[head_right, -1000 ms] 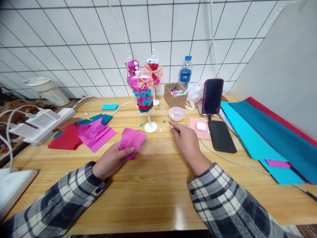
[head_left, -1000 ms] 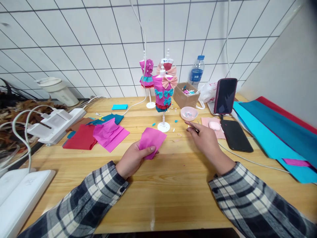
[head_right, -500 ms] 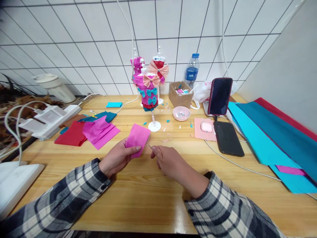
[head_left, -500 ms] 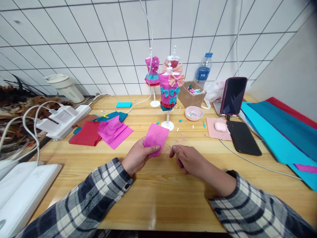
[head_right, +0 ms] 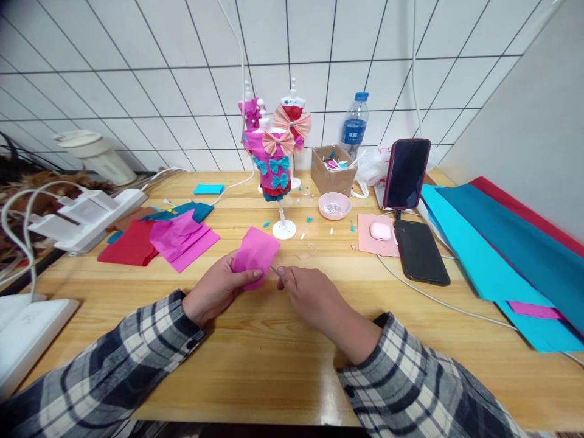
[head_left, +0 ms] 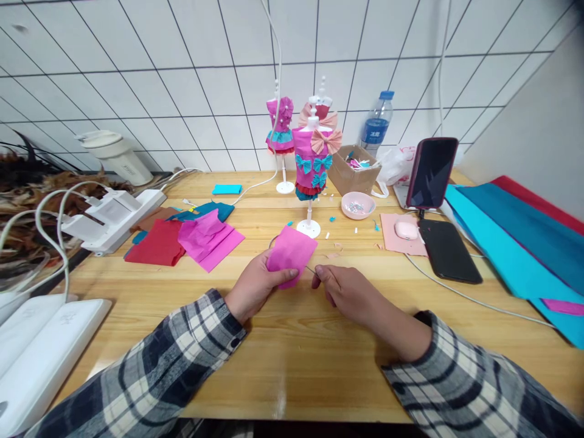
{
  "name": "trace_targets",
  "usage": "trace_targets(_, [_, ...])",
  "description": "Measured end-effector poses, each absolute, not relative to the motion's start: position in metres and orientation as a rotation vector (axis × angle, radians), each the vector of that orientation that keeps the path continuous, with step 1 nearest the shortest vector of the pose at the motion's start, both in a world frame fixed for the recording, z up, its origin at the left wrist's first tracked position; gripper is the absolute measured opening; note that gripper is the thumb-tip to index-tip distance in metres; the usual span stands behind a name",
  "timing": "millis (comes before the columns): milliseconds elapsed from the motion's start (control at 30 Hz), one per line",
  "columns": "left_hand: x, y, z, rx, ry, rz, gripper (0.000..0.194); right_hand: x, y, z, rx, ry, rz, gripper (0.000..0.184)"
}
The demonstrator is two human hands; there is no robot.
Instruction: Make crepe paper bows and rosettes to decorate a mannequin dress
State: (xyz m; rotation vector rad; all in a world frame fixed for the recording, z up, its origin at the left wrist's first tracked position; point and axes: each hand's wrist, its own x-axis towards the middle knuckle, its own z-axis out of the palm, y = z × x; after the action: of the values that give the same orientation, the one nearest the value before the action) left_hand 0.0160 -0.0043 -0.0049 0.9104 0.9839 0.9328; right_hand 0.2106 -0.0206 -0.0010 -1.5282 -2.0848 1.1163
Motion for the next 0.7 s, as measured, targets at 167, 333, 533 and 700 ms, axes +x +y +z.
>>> trace_targets(167, [0.0157, -0.0046, -0.0076, 0.928, 1.007, 0.977, 0.035, 0.2117, -0.0208, 0.0004, -1.558, -2.121, 1.084, 0.048])
trace_targets(333, [0.0158, -0.0044, -0.0081, 0.972, 1.027, 0.962, 0.034, 0.2111, -0.0225, -0.0012, -1.552, -2.121, 1.077, 0.047])
trace_targets(533, [0.0155, -0.0057, -0.0099, 1.040, 1.054, 0.928, 0.033, 0.2096, -0.0224, 0.0007, -1.545, -2.121, 1.066, 0.047])
trace_targets(700, [0.0147, -0.0056, -0.0097, 1.042, 1.025, 0.880, 0.037, 0.2092, -0.0217, 0.0005, -1.530, -2.115, 1.059, 0.046])
